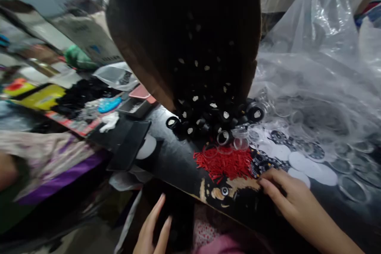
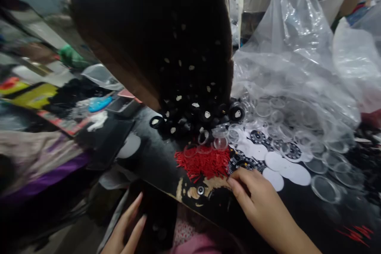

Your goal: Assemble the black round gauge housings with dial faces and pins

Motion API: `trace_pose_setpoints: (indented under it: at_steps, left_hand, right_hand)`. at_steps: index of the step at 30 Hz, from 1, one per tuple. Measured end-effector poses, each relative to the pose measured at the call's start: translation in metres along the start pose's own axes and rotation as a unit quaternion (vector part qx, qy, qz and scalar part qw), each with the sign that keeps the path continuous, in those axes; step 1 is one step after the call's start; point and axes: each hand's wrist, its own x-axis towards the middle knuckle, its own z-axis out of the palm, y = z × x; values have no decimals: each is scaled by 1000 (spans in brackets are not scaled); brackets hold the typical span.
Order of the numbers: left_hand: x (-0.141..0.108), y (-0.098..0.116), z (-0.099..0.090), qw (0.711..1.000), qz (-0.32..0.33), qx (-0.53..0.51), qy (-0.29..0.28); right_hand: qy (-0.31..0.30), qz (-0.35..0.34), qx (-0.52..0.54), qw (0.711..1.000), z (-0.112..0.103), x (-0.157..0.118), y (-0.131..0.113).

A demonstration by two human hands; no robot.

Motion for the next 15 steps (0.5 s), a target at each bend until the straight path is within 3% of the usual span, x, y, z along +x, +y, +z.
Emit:
trace_pose_setpoints:
  at_steps: [2,4,8,11,15]
  left_hand:
    - [39,47,2,994,111,21,1]
    - [95,100,12,979,198,39,19]
    - [221,180,36,969,235,66,34]
    - [278,204,54,970,222,94,14]
    - [290,202,70,971,205,121,-19]
  right_hand:
    - [-4,-30,5,1000,4,0,3]
    - [16,-40,-4,999,5,-2,8]
    - [36,-30,-16,999,5,-8,17]
    - [21,-31,-18,999,4,-9,13]
    - [4,-41,-9,999,0,-7,2]
